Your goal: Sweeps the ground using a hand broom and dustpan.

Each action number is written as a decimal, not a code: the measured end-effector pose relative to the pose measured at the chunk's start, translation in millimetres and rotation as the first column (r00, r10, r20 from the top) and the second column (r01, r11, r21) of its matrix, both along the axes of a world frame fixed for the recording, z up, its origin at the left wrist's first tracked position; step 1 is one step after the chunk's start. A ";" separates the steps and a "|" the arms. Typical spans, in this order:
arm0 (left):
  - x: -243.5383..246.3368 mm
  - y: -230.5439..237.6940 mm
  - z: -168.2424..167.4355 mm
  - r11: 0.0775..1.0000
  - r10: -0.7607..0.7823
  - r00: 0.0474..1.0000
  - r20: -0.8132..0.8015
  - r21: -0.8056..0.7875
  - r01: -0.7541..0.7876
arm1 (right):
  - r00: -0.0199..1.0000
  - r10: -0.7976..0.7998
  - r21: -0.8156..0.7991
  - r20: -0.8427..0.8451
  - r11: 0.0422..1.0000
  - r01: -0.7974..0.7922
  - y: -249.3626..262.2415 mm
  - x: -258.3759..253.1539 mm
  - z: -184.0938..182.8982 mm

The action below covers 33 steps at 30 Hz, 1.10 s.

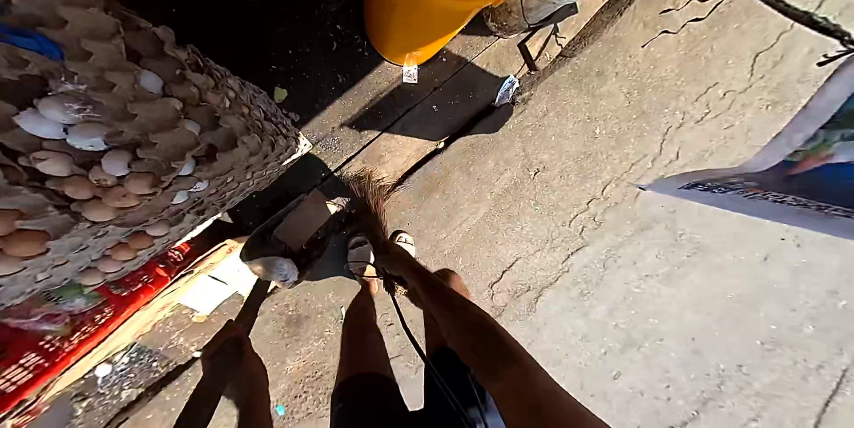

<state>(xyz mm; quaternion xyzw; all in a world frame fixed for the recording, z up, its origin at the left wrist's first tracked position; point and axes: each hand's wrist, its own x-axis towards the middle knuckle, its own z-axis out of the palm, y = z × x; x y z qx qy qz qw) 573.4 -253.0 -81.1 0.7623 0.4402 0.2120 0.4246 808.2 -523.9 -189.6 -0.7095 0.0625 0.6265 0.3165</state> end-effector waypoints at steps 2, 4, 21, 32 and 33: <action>20.6 -4.2 16.3 0.999 0.030 0.996 0.090 -0.042 -0.026 | 0.990 -0.141 0.096 -0.004 0.985 0.140 -57.7 30.6 38.5; 43.1 -15.7 27.3 0.994 0.083 0.989 0.124 -0.084 -0.073 | 0.987 -0.151 0.106 0.051 0.984 0.145 -147.0 90.5 85.3; 348.3 -246.3 1.9 0.999 0.031 0.986 -0.166 0.032 -0.026 | 0.912 0.313 -0.620 0.266 0.780 -0.086 -480.8 476.5 -22.1; 396.4 -279.5 2.0 0.999 0.037 0.978 -0.206 0.035 -0.030 | 0.918 0.350 -0.396 0.185 0.882 -0.257 -519.0 410.2 118.7; 396.3 -279.7 0.9 0.999 0.048 0.975 -0.219 0.020 -0.045 | 0.912 0.351 -0.410 0.211 0.879 -0.243 -522.4 418.7 118.4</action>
